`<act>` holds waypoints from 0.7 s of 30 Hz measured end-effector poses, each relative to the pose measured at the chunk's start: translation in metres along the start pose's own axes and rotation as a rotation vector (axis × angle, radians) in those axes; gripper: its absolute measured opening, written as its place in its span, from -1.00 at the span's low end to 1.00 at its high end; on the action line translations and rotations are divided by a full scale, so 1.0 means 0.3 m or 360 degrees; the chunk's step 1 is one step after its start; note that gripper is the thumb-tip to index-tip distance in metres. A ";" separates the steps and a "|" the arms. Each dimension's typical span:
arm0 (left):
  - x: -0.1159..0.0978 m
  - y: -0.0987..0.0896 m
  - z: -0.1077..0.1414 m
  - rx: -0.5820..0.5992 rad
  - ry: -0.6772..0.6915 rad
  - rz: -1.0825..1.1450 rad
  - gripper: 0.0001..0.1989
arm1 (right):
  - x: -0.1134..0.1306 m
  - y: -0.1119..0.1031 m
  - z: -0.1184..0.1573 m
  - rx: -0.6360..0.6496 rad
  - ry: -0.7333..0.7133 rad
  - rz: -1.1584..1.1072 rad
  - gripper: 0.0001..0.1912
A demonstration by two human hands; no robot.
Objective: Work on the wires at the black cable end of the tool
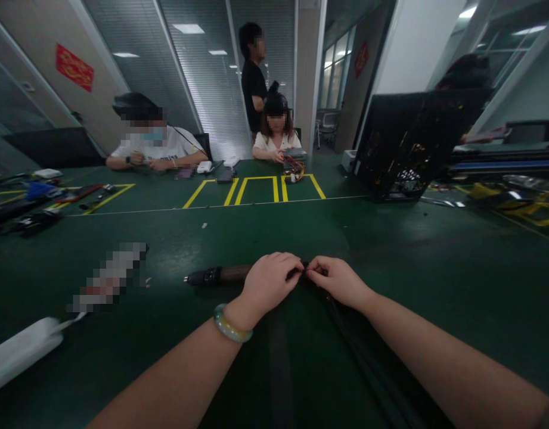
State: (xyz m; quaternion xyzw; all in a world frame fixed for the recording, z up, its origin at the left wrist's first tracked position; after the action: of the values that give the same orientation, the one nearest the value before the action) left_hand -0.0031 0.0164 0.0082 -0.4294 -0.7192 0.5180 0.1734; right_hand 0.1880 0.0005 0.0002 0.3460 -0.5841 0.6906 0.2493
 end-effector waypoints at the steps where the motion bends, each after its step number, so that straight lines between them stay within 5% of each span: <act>1: 0.000 0.001 0.000 0.0001 -0.0004 -0.0007 -0.87 | -0.001 0.002 -0.001 -0.0008 -0.0006 -0.0003 -0.82; 21: 0.001 0.000 0.004 0.0012 0.0014 -0.0035 -0.87 | -0.009 0.004 0.001 0.0024 -0.0018 0.0026 -0.82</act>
State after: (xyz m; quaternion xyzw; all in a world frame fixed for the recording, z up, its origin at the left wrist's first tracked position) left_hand -0.0041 0.0161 0.0076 -0.4233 -0.7210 0.5169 0.1839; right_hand 0.1888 0.0001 -0.0026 0.3471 -0.5831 0.6950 0.2378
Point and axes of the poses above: each hand's wrist, its own z-axis away from the middle knuckle, its own y-axis out of the palm, x = y × z, the point moved 1 cm from there along -z, towards the middle knuckle, and after that the axes turned 8 degrees about y, right-handed, at the moved point
